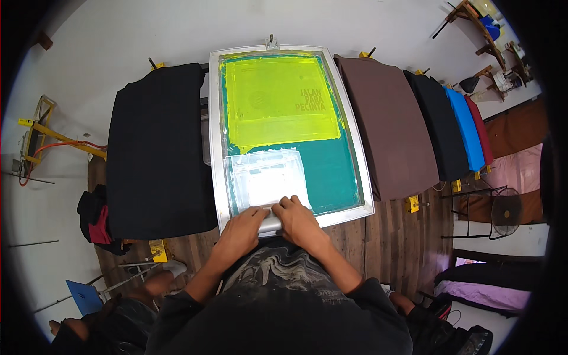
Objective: Manually applying ink through a screen onto a t-shirt using a squeegee.
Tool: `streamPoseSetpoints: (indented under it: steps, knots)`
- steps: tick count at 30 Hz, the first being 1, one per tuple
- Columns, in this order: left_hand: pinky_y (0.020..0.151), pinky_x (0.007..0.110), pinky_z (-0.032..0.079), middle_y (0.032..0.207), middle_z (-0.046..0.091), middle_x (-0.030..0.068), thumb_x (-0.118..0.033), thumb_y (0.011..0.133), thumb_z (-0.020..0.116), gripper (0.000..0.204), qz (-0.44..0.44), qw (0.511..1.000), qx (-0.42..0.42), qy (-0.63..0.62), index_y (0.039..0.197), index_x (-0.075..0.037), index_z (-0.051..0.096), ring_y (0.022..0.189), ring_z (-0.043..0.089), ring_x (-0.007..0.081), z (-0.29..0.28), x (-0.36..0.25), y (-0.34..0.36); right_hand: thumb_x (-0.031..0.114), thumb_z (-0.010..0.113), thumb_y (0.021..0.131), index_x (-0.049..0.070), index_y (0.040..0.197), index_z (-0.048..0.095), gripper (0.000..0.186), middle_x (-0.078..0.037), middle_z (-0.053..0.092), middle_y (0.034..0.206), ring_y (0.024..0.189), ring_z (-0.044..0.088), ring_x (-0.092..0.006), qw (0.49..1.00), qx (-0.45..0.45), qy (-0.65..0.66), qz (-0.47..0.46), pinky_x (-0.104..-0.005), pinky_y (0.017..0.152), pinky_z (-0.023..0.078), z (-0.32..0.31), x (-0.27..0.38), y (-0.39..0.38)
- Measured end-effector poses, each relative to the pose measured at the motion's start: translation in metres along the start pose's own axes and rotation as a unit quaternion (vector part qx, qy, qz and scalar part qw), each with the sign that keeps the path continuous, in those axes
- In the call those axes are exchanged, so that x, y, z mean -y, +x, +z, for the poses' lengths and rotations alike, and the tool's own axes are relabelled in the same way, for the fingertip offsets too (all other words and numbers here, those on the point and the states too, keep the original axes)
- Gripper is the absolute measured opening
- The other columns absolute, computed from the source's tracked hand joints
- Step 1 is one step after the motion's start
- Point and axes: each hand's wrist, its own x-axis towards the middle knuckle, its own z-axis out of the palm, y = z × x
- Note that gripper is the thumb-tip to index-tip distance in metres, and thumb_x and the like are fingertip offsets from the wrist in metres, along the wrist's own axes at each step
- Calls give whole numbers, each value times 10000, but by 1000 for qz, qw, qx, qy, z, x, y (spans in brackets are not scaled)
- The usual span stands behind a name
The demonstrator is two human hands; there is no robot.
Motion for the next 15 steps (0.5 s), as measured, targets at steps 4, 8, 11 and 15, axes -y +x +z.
streamPoseSetpoints:
  steps: [4,8,11,15]
  knots:
    - [962,452,482,1180,629,195,53,733,637,529,-20,998,57,-6,1254,-22,588,1096,600,393,-11,2,11,28,778,631,36,1026,633,420,-150,624,1013,964,584,-377,999,37,7,0,-460,795,552,-12,-2,12]
    - [931,450,489,1072,671,224,61,743,600,404,7,1000,-25,-15,1139,-4,656,1024,630,409,-27,10,43,-22,697,661,36,984,661,330,-169,649,965,921,619,-385,1000,0,-22,-4,-470,762,560,-33,-7,45]
    - [875,476,505,1016,670,227,79,772,561,370,-7,999,-49,-8,1119,-8,654,985,635,411,-27,17,62,-32,691,662,32,985,662,331,-168,648,985,947,614,-383,999,-9,-31,3,-465,780,560,-32,-17,66]
    - [871,476,510,1060,661,223,98,762,554,386,43,993,-111,-17,1127,-1,636,1005,629,415,-5,24,49,-33,699,664,27,1058,627,405,-164,607,1062,1030,571,-383,1000,-3,-22,4,-455,807,571,-19,-17,53]
